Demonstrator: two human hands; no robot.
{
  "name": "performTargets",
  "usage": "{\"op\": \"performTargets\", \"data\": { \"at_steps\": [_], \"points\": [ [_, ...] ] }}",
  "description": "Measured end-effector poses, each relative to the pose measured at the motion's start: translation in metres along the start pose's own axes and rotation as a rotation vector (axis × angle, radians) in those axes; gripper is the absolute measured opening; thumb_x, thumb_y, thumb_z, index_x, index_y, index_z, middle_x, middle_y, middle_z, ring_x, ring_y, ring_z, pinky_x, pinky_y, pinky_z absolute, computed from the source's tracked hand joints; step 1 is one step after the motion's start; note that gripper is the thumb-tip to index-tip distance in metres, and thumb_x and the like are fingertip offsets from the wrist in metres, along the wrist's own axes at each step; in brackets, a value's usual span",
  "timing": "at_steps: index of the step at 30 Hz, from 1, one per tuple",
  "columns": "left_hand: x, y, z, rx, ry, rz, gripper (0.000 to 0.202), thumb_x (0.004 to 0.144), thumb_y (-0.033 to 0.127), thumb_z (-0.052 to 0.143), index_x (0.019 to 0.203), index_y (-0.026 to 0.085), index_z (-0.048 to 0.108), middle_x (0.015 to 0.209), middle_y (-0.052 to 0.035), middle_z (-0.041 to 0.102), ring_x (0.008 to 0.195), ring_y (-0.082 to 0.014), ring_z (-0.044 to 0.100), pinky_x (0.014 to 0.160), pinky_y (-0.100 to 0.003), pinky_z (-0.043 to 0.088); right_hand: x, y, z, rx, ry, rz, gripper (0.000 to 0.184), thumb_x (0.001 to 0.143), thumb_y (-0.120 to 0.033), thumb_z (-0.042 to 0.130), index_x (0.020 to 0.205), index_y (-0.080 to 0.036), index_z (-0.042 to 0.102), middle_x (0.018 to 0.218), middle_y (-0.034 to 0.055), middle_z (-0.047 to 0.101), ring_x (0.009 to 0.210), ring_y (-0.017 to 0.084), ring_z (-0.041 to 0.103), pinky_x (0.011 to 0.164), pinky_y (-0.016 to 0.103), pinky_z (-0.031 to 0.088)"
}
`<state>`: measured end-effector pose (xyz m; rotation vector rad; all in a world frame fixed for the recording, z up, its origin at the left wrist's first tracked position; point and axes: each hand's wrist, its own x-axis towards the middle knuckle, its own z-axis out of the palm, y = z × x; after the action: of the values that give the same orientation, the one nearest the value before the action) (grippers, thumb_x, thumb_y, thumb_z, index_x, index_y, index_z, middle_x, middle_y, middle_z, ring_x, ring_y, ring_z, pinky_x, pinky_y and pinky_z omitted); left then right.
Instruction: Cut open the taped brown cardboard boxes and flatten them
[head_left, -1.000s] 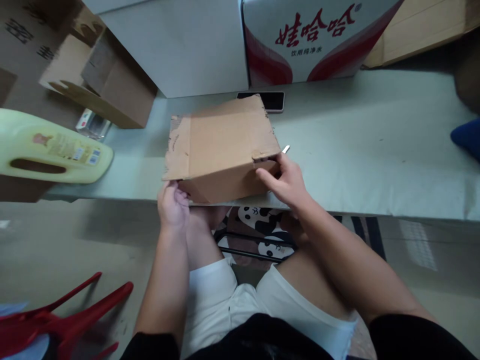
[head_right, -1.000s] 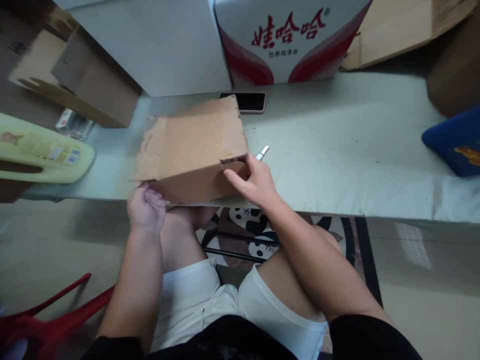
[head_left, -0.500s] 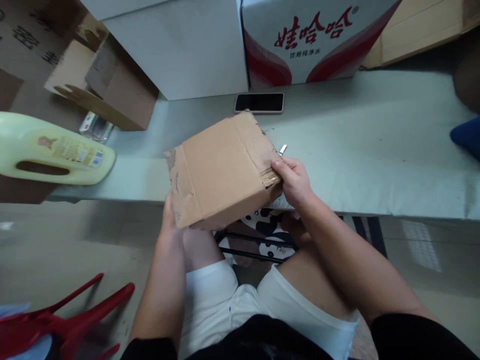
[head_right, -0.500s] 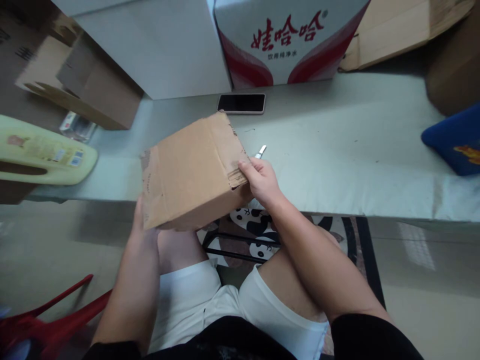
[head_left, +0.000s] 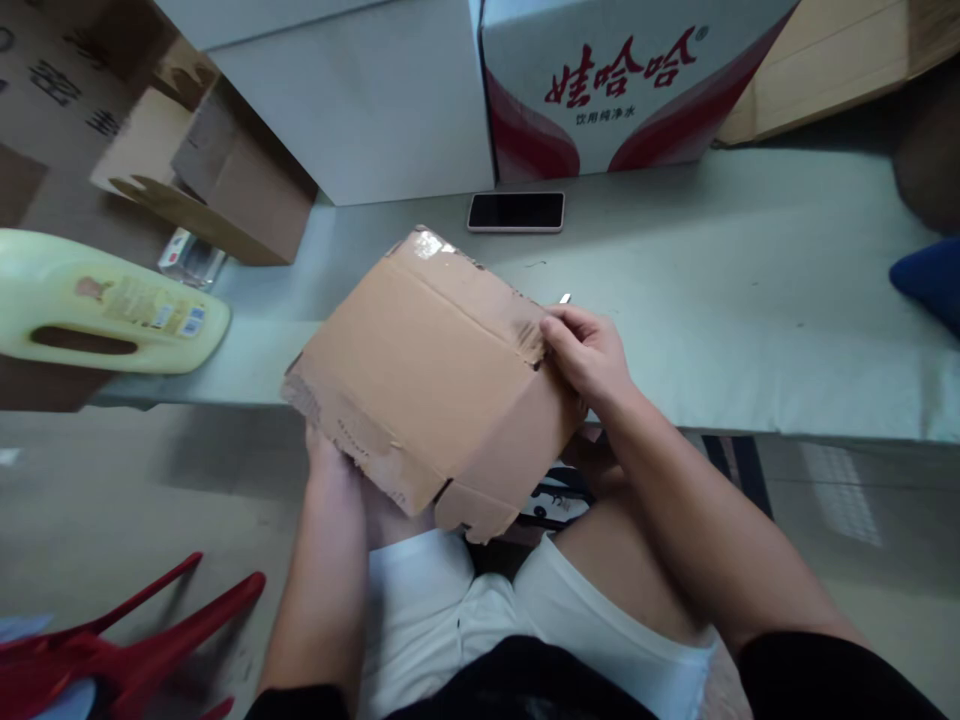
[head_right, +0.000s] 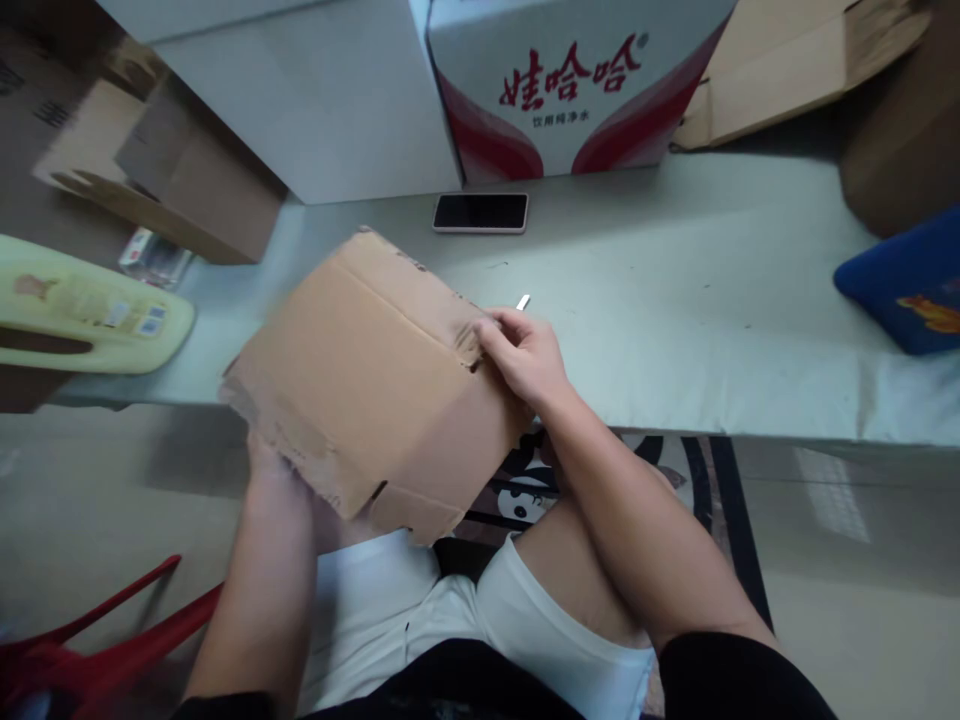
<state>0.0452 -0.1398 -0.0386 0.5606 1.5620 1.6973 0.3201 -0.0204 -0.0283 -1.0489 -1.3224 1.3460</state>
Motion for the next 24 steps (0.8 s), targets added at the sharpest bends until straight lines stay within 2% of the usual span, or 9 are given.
{"op": "performTargets", "data": {
  "at_steps": [4, 6, 8, 10, 12, 15, 18, 21, 24],
  "points": [
    [-0.004, 0.016, 0.005, -0.082, 0.050, 0.059, 0.046, 0.059, 0.066, 0.084, 0.084, 0.029, 0.072, 0.090, 0.0045, 0.081, 0.096, -0.0229, 0.074, 0.074, -0.033, 0.062, 0.006, 0.006, -0.007, -0.245, 0.095, -0.046, 0.031, 0.077, -0.044, 0.069, 0.098, -0.021, 0.072, 0.084, 0.0019, 0.067, 0.072, 0.017, 0.059, 0.075, 0.037, 0.050],
    [-0.006, 0.025, 0.010, -0.087, 0.034, 0.087, 0.047, 0.060, 0.070, 0.081, 0.084, 0.030, 0.074, 0.099, 0.0038, 0.081, 0.114, -0.0258, 0.069, 0.089, -0.037, 0.061, 0.010, 0.011, -0.009, -0.295, 0.188, -0.078, 0.041, 0.074, -0.044, 0.071, 0.110, -0.023, 0.068, 0.099, 0.0047, 0.068, 0.079, 0.018, 0.060, 0.077, 0.038, 0.052],
    [0.000, 0.032, 0.018, -0.089, 0.012, 0.127, 0.047, 0.064, 0.071, 0.077, 0.085, 0.030, 0.073, 0.109, 0.0042, 0.080, 0.132, -0.0276, 0.060, 0.108, -0.042, 0.053, 0.014, 0.015, -0.011, -0.221, 0.221, -0.019, 0.053, 0.073, -0.049, 0.072, 0.117, -0.023, 0.063, 0.107, 0.0065, 0.067, 0.078, 0.018, 0.060, 0.073, 0.037, 0.053],
    [0.015, 0.036, 0.032, -0.114, -0.026, 0.169, 0.048, 0.063, 0.070, 0.078, 0.085, 0.028, 0.072, 0.115, 0.0031, 0.079, 0.141, -0.0294, 0.052, 0.119, -0.046, 0.044, 0.016, 0.017, -0.010, -0.067, 0.126, 0.100, 0.055, 0.073, -0.059, 0.069, 0.113, -0.021, 0.061, 0.101, 0.0071, 0.067, 0.074, 0.017, 0.060, 0.066, 0.034, 0.052],
    [0.035, 0.037, 0.050, -0.147, -0.082, 0.191, 0.047, 0.066, 0.066, 0.079, 0.089, 0.025, 0.071, 0.119, -0.0012, 0.077, 0.144, -0.0299, 0.048, 0.120, -0.047, 0.042, 0.016, 0.015, -0.008, 0.102, -0.002, 0.175, 0.057, 0.073, -0.065, 0.067, 0.108, -0.021, 0.061, 0.096, 0.0083, 0.069, 0.078, 0.021, 0.064, 0.065, 0.034, 0.054],
    [0.066, 0.036, 0.078, -0.238, -0.127, 0.184, 0.039, 0.080, 0.056, 0.069, 0.099, 0.021, 0.069, 0.122, -0.0048, 0.076, 0.143, -0.0273, 0.050, 0.117, -0.042, 0.046, 0.017, 0.013, -0.003, 0.264, -0.017, 0.200, 0.065, 0.067, -0.066, 0.072, 0.111, -0.021, 0.060, 0.105, 0.0114, 0.072, 0.092, 0.027, 0.069, 0.068, 0.036, 0.058],
    [0.086, 0.032, 0.095, -0.367, -0.241, 0.185, 0.045, 0.089, 0.059, 0.055, 0.106, 0.020, 0.069, 0.125, -0.0061, 0.075, 0.138, -0.0265, 0.055, 0.117, -0.040, 0.045, 0.022, 0.015, -0.001, 0.267, 0.108, 0.241, 0.065, 0.064, -0.067, 0.075, 0.108, -0.020, 0.061, 0.100, 0.0099, 0.072, 0.079, 0.023, 0.067, 0.055, 0.031, 0.054],
    [0.098, 0.024, 0.098, -0.327, -0.336, 0.084, 0.045, 0.084, 0.059, 0.063, 0.106, 0.020, 0.070, 0.126, -0.0063, 0.074, 0.131, -0.0266, 0.061, 0.118, -0.041, 0.045, 0.027, 0.020, -0.001, 0.216, 0.197, 0.279, 0.063, 0.065, -0.070, 0.075, 0.101, -0.020, 0.061, 0.083, 0.0049, 0.068, 0.058, 0.015, 0.057, 0.041, 0.027, 0.043],
    [0.108, 0.016, 0.096, -0.197, -0.247, 0.081, 0.028, 0.077, 0.036, 0.077, 0.101, 0.023, 0.070, 0.117, -0.0036, 0.077, 0.117, -0.0221, 0.067, 0.114, -0.040, 0.048, 0.023, 0.020, -0.001, 0.163, 0.092, 0.375, 0.061, 0.062, -0.071, 0.080, 0.090, -0.019, 0.063, 0.074, 0.0034, 0.067, 0.049, 0.011, 0.052, 0.038, 0.026, 0.042]
  ]
}}
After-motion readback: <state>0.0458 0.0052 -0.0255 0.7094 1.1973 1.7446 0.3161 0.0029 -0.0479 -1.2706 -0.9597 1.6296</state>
